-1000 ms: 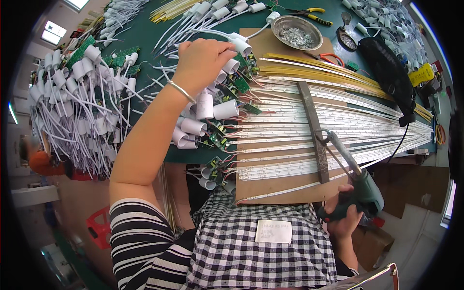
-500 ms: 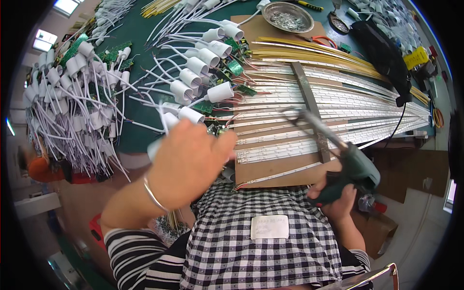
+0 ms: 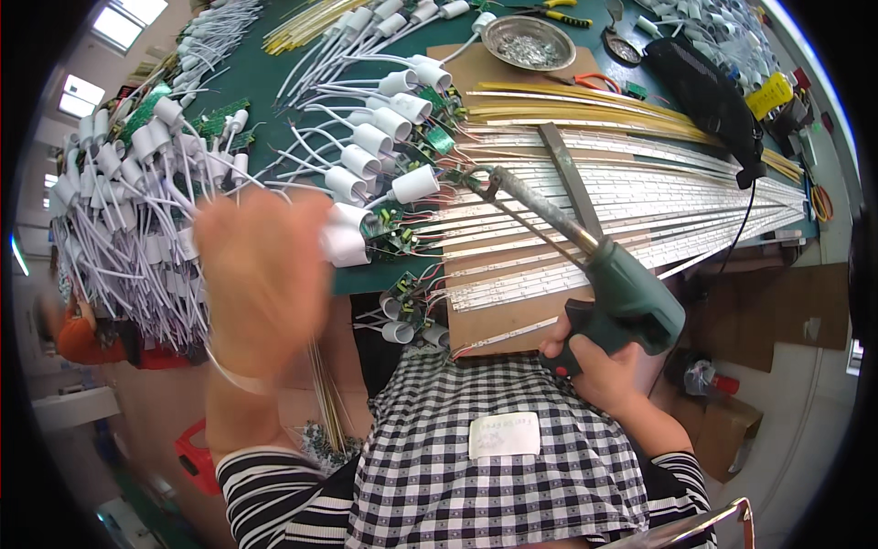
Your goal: The person solders wires onto LED strips at a factory workbench using a soldering iron and solder wire.
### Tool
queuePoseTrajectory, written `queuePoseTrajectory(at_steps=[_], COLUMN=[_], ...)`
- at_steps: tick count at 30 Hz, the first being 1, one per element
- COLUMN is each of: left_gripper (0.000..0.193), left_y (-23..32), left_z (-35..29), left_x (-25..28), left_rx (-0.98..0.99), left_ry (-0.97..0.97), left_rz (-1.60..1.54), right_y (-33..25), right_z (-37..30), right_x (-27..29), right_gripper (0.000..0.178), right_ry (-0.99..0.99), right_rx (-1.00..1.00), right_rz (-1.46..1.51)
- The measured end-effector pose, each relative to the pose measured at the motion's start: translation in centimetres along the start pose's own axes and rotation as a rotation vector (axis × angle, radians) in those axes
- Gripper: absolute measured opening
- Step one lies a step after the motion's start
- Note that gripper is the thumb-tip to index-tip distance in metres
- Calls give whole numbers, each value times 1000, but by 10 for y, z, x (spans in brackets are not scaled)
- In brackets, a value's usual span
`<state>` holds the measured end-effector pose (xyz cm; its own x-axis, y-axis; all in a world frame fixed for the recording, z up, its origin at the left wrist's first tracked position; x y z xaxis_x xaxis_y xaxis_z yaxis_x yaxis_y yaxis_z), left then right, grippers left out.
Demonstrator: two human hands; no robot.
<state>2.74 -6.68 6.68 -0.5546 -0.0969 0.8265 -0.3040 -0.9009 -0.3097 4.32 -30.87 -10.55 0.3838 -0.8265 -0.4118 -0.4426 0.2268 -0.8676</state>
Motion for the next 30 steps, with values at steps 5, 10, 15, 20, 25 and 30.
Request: queuePoseTrajectory(at_steps=[5, 10, 15, 20, 25, 30], left_gripper=[16, 17, 15, 17, 18, 15], left_y=[103, 102, 105, 106, 106, 82], left_z=[-23, -17, -16, -14, -13, -29], left_x=[-40, -44, -46, -41, -43, -42], left_rx=[-166, 104, 101, 96, 98, 142], left_ry=[-244, -99, -114, -99, -110, -150], left_rz=[-593, -734, -713, -723, -713, -444], right_y=[13, 12, 10, 14, 10, 8], right_z=[3, 15, 23, 20, 26, 25], right_x=[-10, -29, -48, -46, -42, -42], right_gripper=[37, 35, 25, 19, 13, 10], right_ry=[6, -88, -141, -113, -93, 2], right_rx=[-157, -79, -31, -15, 23, 46], right_rz=[-18, -161, -200, -225, -353, -328])
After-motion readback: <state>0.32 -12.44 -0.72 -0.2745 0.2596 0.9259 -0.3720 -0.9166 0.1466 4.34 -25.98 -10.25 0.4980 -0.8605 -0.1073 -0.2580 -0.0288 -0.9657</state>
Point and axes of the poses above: each hand's wrist, its own z-axis towards the middle knuckle, its own x-axis out of the back of the hand, y = z × x, the point moved 8 cm from there along z, towards the middle knuckle, and after that the axes turned 8 degrees about -x, right-handed, at the moved point
